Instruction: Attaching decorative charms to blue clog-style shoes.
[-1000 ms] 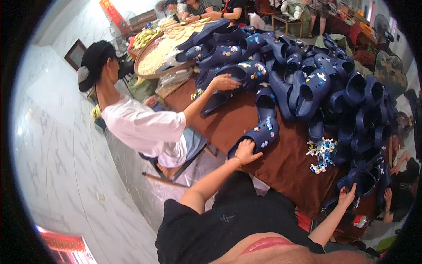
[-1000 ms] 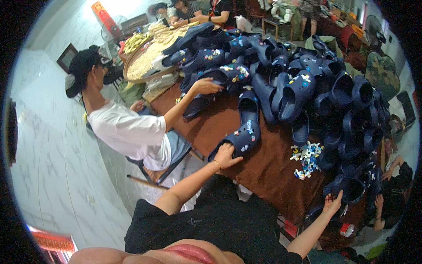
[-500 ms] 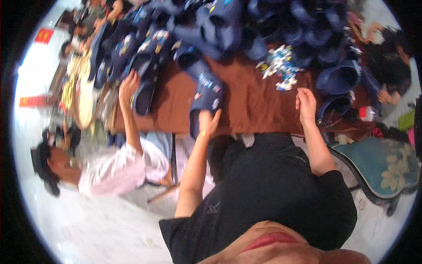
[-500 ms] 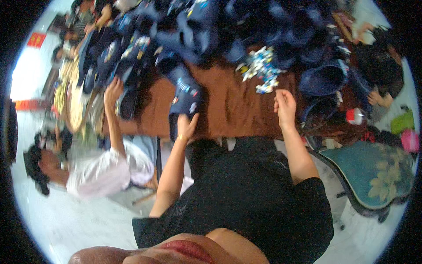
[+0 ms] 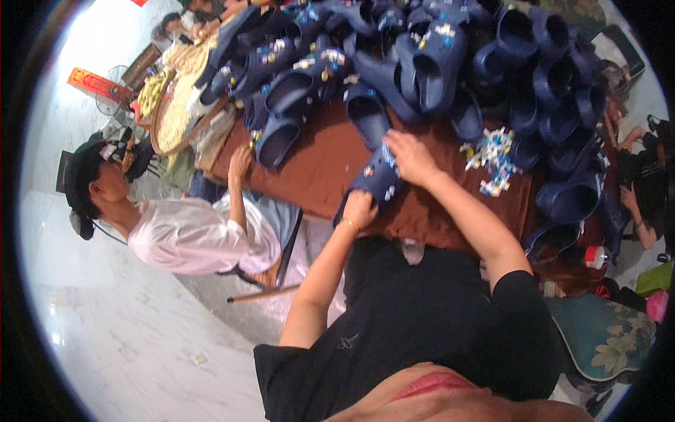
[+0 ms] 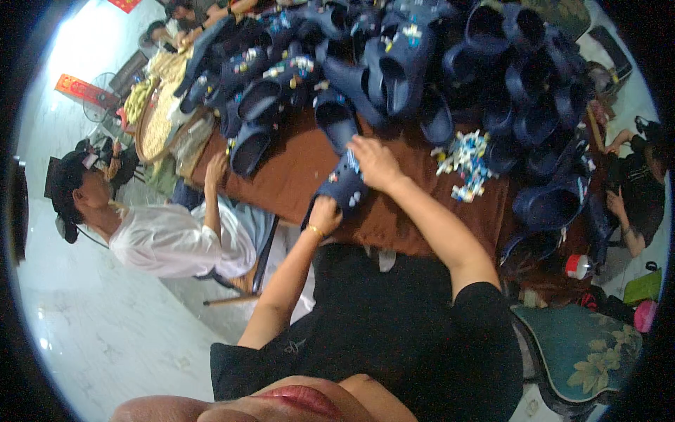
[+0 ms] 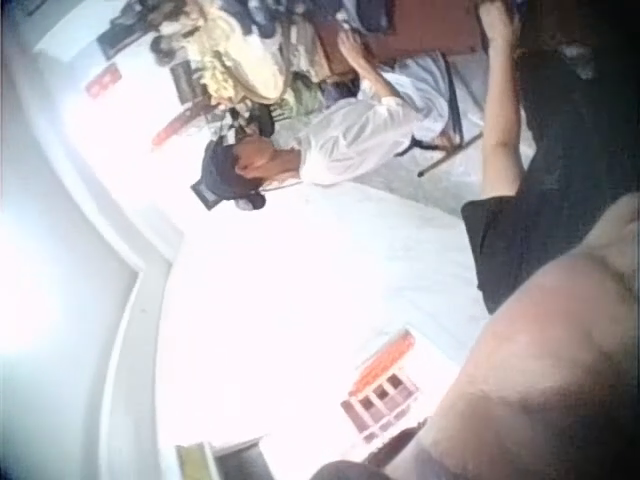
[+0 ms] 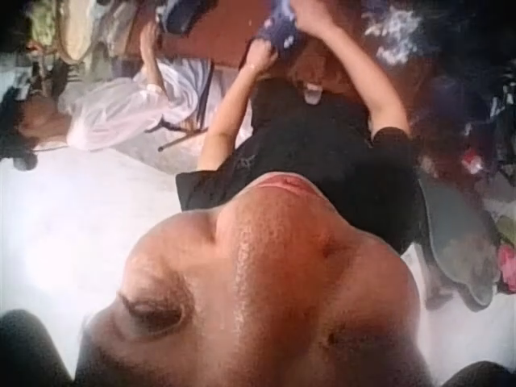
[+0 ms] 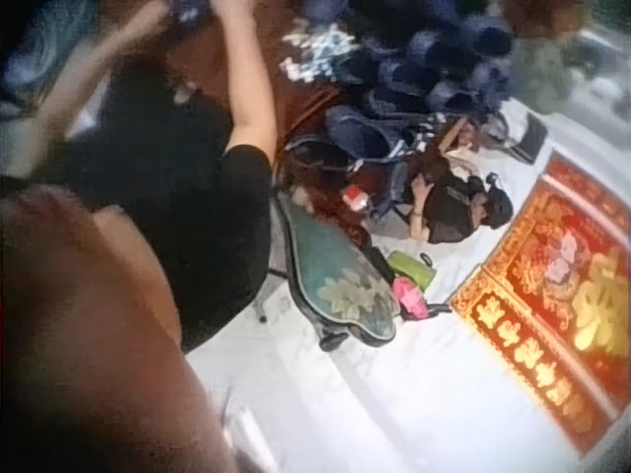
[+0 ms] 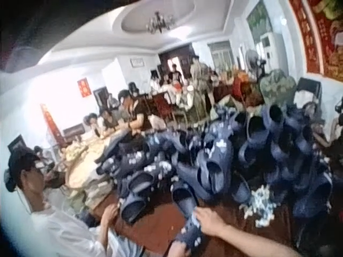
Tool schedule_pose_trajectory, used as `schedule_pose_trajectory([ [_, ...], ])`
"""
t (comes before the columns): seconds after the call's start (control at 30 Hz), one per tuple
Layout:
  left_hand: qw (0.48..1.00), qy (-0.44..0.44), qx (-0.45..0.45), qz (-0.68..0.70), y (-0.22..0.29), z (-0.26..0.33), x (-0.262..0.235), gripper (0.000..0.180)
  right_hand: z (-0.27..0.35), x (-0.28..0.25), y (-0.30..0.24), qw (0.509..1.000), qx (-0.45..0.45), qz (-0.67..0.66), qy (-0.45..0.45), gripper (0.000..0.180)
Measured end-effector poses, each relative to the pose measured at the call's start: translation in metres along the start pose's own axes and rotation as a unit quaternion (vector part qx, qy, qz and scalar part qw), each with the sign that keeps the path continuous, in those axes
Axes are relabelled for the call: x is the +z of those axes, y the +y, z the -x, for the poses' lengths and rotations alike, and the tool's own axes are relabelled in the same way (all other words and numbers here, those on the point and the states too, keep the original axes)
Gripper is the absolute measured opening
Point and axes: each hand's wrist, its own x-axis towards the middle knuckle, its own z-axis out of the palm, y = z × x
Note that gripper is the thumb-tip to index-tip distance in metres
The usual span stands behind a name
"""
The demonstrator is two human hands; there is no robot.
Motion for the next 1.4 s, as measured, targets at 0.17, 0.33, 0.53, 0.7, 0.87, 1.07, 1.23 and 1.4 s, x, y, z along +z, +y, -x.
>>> schedule_pose_trajectory([
  [0.17, 0.992, -0.044, 0.073, 0.090, 0.024, -0.015, -0.010, 0.022, -0.007, -0.021, -0.002, 0.959, 0.036, 0.028, -0.279, 0.040],
  [0.33, 0.988, -0.041, 0.058, 0.136, 0.030, -0.021, 0.020, 0.030, 0.033, -0.031, 0.017, 0.979, 0.035, -0.011, -0.202, 0.042],
  [0.53, 0.989, -0.110, 0.049, 0.088, 0.032, -0.027, 0.031, 0.031, 0.034, -0.031, 0.020, 0.973, 0.132, 0.005, -0.191, 0.031],
  [0.7, 0.993, -0.106, 0.032, 0.043, 0.043, -0.042, 0.022, 0.019, 0.035, -0.014, 0.048, 0.966, 0.200, -0.090, -0.139, 0.027],
  [0.87, 0.996, -0.012, 0.054, 0.074, 0.033, -0.045, 0.021, 0.020, 0.076, -0.018, 0.026, 0.950, 0.236, -0.193, 0.067, 0.021],
  [1.07, 0.991, -0.129, 0.009, 0.035, 0.040, -0.046, 0.009, 0.017, 0.103, -0.038, 0.015, 0.944, 0.267, -0.175, 0.084, 0.012],
  [1.23, 0.987, -0.045, 0.055, 0.143, 0.039, -0.025, 0.028, 0.027, 0.104, -0.029, -0.015, 0.988, 0.124, -0.090, 0.027, 0.028],
  [1.4, 0.989, -0.051, 0.063, 0.123, 0.040, -0.021, 0.027, 0.027, 0.106, -0.026, -0.020, 0.995, 0.086, -0.040, 0.036, 0.029],
])
